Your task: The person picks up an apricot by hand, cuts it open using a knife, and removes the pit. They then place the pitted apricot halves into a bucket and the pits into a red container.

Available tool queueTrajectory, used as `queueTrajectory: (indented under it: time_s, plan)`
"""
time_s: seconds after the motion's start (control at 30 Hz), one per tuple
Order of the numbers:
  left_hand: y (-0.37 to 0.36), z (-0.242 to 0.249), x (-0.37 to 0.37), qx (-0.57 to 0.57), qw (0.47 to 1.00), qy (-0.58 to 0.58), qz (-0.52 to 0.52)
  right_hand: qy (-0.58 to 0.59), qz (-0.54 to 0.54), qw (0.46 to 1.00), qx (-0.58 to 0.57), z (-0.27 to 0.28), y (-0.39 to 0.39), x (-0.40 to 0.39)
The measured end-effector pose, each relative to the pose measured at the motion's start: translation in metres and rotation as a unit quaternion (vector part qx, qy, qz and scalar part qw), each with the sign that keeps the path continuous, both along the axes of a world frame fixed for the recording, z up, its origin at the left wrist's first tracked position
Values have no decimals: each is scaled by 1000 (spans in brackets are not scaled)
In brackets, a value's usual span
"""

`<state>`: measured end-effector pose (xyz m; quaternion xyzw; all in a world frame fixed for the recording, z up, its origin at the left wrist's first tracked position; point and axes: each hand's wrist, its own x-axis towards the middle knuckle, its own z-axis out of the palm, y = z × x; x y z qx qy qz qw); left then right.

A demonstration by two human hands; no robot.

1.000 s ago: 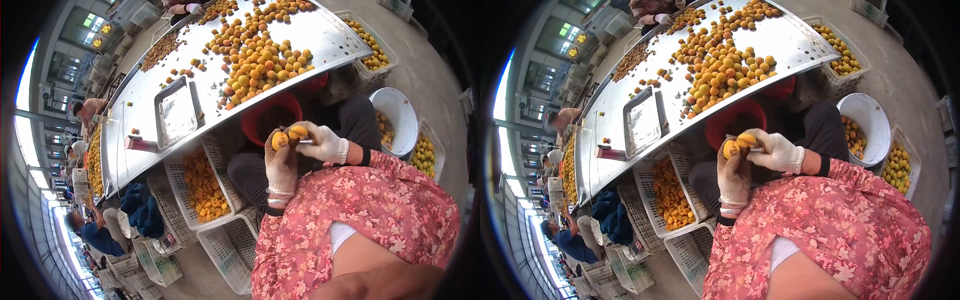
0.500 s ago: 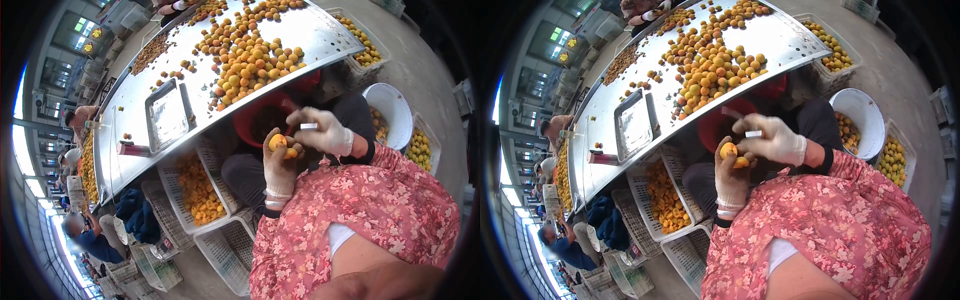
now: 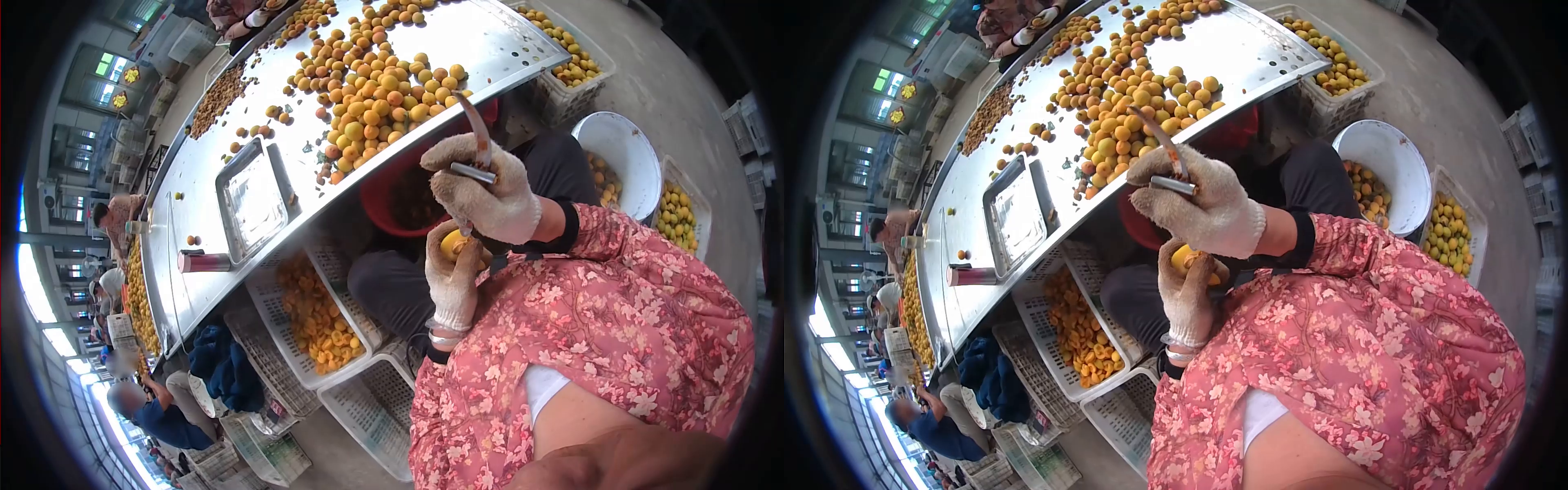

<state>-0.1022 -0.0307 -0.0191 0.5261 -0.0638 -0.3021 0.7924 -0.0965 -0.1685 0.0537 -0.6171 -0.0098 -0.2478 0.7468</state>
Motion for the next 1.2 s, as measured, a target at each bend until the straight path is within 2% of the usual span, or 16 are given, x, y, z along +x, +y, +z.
queueTrajectory:
  time_s: [0.23,0.33,0.4,0.53,0.57,0.6,0.63,0.77,0.87,0.93,0.97,1.03,1.07,1.17,1.2]
  plan:
    - [2,-2,-2,4,1000,-3,-2,-12,9,997,-80,-6,-1,-3]
    - [3,-5,-5,4,1000,-2,-4,-14,-29,994,-101,-6,2,-3]
    - [4,-7,-7,-1,1000,-7,-2,-108,-57,975,-183,-8,3,-2]
    - [4,-5,-10,9,1000,-17,1,-152,-68,965,-201,-7,5,-1]
    - [4,-4,-11,10,1000,-17,0,-53,-26,993,-101,-1,5,-5]
    - [3,-1,-11,13,1000,-21,2,47,17,999,2,2,6,-7]
    - [2,1,-10,17,1000,-26,5,12,-2,1000,12,-4,8,-2]
    - [-2,4,-11,20,1000,6,20,7,-14,1000,-18,-13,9,-2]
    - [-1,3,-10,88,995,-8,-36,61,-10,998,14,-13,5,-2]
    - [0,-13,-9,124,980,-148,-41,93,25,977,189,-10,1,1]
    - [1,-17,-9,124,980,-147,-46,121,-18,972,201,-14,2,5]
    - [0,-21,-8,155,954,-254,-39,119,-26,962,245,-22,-2,7]
    - [-1,-19,-8,153,954,-255,-43,117,-29,950,287,-25,-5,7]
    - [-4,-5,-11,179,954,-235,-54,132,-50,940,312,-32,-9,8]
    - [-6,1,-11,191,939,-284,-39,132,-52,939,313,-35,-10,8]
